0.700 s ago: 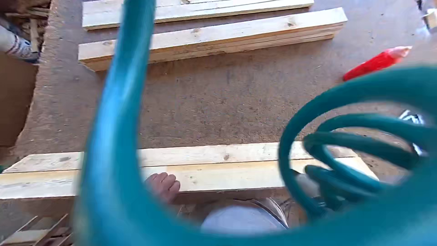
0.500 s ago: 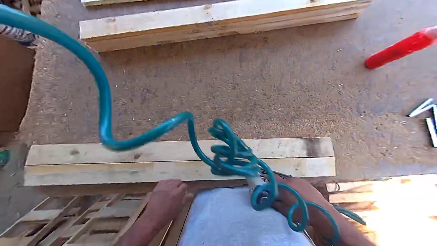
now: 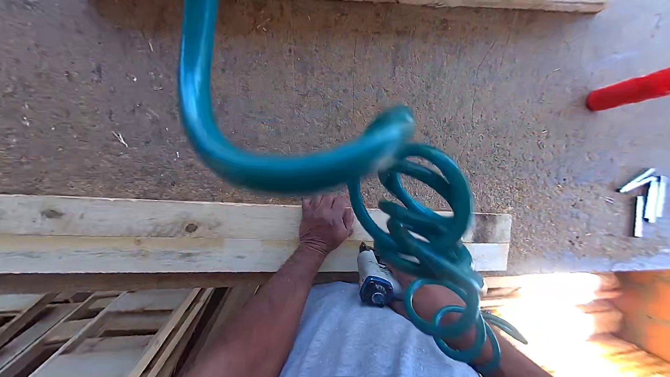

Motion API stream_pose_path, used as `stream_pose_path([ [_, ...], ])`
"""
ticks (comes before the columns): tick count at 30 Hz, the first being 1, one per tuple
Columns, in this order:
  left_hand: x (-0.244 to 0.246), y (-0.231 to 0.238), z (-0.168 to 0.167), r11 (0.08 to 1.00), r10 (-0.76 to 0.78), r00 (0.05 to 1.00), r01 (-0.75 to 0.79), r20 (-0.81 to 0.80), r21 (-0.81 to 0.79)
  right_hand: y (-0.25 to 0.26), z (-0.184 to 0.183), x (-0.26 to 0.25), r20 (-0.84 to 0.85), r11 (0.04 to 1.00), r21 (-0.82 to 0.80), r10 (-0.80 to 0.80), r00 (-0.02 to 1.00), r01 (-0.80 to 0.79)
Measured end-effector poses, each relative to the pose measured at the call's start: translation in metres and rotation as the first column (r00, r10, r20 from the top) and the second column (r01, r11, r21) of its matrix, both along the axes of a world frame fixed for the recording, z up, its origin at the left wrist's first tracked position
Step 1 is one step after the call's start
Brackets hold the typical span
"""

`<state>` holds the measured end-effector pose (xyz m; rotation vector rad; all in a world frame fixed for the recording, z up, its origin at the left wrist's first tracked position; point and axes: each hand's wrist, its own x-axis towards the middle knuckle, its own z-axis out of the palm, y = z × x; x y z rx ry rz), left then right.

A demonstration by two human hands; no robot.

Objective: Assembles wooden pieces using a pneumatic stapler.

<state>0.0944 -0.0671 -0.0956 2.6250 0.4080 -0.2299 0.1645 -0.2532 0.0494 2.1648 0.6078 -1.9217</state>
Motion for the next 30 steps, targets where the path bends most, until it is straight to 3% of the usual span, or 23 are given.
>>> stream_pose_path([
  [1, 0.005, 0.004, 0.007, 0.997, -0.001, 0.996, -0.006, -0.088, -0.075, 0.013, 0.018, 0.013, -0.045, 1.0, -0.026, -0.007, 0.999, 0.006],
  [5, -0.016, -0.009, -0.054, 0.989, 0.022, 0.978, -0.053, 0.21, 0.142, 0.024, 0.041, 0.048, -0.161, 0.995, -0.082, 0.035, 0.986, -0.048],
  [7, -0.015, -0.013, -0.058, 0.986, 0.07, 0.969, -0.104, 0.238, 0.133, 0.007, 0.032, 0.046, -0.112, 0.997, -0.04, 0.061, 0.992, -0.066],
  [9, -0.009, -0.012, -0.035, 0.99, 0.05, 0.99, -0.066, 0.131, 0.122, -0.04, -0.005, 0.019, 0.144, 0.971, 0.23, 0.029, 0.989, -0.062],
  [11, -0.017, -0.009, -0.048, 0.988, 0.026, 0.993, -0.043, 0.118, 0.146, -0.046, -0.013, 0.024, 0.028, 0.998, 0.065, 0.018, 0.999, -0.02],
  [13, -0.023, -0.007, -0.063, 0.984, 0.035, 0.997, -0.047, 0.072, 0.169, -0.064, -0.023, 0.025, 0.052, 0.999, 0.043, 0.023, 0.998, -0.025],
  [16, -0.012, -0.011, -0.042, 0.98, 0.064, 0.995, -0.077, 0.077, 0.184, -0.071, -0.011, 0.041, 0.008, 0.999, -0.01, 0.033, 0.999, -0.033],
  [19, 0.007, -0.013, 0.006, 0.994, 0.093, 0.992, -0.089, -0.084, 0.059, -0.067, 0.01, 0.062, -0.065, 0.994, -0.101, 0.022, 0.998, -0.029],
  [21, 0.012, -0.017, 0.02, 0.993, 0.117, 0.991, -0.116, -0.057, 0.028, -0.087, 0.0, 0.06, -0.023, 0.996, -0.093, 0.01, 1.0, -0.012],
  [23, 0.005, -0.019, 0.003, 0.986, 0.112, 0.985, -0.126, 0.128, 0.112, -0.123, -0.025, 0.051, 0.061, 0.999, -0.029, 0.02, 0.998, -0.018],
  [25, 0.002, -0.02, -0.004, 0.982, 0.109, 0.98, -0.132, 0.167, 0.132, -0.147, -0.033, 0.053, 0.09, 1.0, 0.027, 0.011, 0.996, -0.013],
  [30, 0.004, -0.019, -0.002, 0.988, 0.073, 0.99, -0.089, 0.122, 0.127, -0.137, 0.011, 0.093, -0.022, 0.997, -0.075, 0.012, 1.0, -0.014],
])
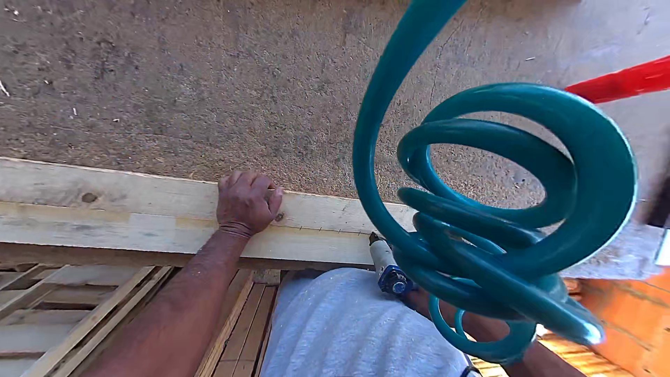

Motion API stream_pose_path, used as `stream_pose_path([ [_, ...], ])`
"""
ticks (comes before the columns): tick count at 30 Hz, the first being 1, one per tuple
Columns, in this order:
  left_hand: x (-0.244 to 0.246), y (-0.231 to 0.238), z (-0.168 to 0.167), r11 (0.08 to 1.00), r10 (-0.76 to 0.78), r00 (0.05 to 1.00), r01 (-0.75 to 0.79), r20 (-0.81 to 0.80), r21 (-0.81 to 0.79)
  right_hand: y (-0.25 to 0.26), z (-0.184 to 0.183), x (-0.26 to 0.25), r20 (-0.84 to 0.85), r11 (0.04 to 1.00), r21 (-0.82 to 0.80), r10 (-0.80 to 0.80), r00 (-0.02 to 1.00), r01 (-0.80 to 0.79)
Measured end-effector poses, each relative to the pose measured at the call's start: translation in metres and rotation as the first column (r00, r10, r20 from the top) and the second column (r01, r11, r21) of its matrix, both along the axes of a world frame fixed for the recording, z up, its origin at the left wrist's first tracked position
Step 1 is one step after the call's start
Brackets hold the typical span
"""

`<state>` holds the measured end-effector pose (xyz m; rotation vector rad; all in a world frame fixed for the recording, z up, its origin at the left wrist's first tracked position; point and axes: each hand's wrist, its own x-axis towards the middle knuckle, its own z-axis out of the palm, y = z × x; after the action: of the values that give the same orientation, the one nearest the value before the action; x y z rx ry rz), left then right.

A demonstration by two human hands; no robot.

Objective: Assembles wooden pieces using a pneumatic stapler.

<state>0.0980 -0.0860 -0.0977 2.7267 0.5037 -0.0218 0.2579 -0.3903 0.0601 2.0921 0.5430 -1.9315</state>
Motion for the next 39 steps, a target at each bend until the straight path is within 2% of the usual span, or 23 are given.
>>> stream_pose_path([
  [2, -0.005, 0.003, -0.016, 1.0, 0.009, 1.0, -0.009, -0.013, 0.027, -0.022, -0.007, 0.0, 0.045, 0.998, 0.058, 0.001, 0.999, -0.004],
  [3, -0.007, 0.004, -0.02, 1.0, 0.015, 1.0, -0.015, -0.016, 0.027, -0.045, -0.023, -0.006, 0.106, 0.992, 0.122, 0.012, 0.994, -0.025],
  [6, -0.005, 0.002, -0.017, 1.0, 0.018, 1.0, -0.018, -0.006, 0.016, -0.081, -0.047, -0.007, 0.171, 0.984, 0.174, 0.012, 0.985, -0.042],
  [9, -0.011, 0.006, -0.031, 0.997, 0.012, 1.0, -0.011, -0.014, 0.076, -0.092, -0.041, 0.003, 0.155, 0.99, 0.138, 0.015, 0.988, -0.037],
  [13, -0.01, 0.006, -0.031, 0.995, -0.01, 1.0, 0.009, 0.006, 0.102, -0.099, -0.035, 0.021, 0.097, 1.0, 0.011, 0.027, 0.995, -0.029],
  [20, -0.012, 0.007, -0.033, 0.998, 0.017, 0.999, -0.014, -0.037, 0.065, -0.131, -0.031, 0.035, 0.128, 0.998, 0.011, 0.064, 0.99, -0.065],
  [24, -0.013, 0.008, -0.036, 0.997, 0.018, 0.999, -0.015, -0.039, 0.076, -0.168, -0.044, 0.034, 0.185, 0.998, 0.057, -0.041, 0.982, 0.03],
  [26, -0.013, 0.009, -0.036, 0.997, 0.031, 0.998, -0.027, -0.059, 0.077, -0.193, -0.054, 0.034, 0.238, 0.993, 0.119, -0.038, 0.97, 0.01],
  [30, -0.011, 0.009, -0.034, 0.997, 0.036, 0.996, -0.031, -0.077, 0.072, -0.207, -0.053, 0.042, 0.251, 0.998, 0.058, -0.028, 0.968, 0.014],
  [33, -0.012, 0.007, -0.032, 0.997, 0.04, 0.996, -0.035, -0.081, 0.063, -0.186, -0.035, 0.053, 0.189, 0.999, -0.042, 0.023, 0.982, -0.016],
  [39, -0.014, 0.008, -0.036, 0.997, 0.048, 0.997, -0.044, -0.062, 0.069, -0.211, -0.038, 0.061, 0.22, 1.0, 0.019, 0.019, 0.975, -0.024],
])
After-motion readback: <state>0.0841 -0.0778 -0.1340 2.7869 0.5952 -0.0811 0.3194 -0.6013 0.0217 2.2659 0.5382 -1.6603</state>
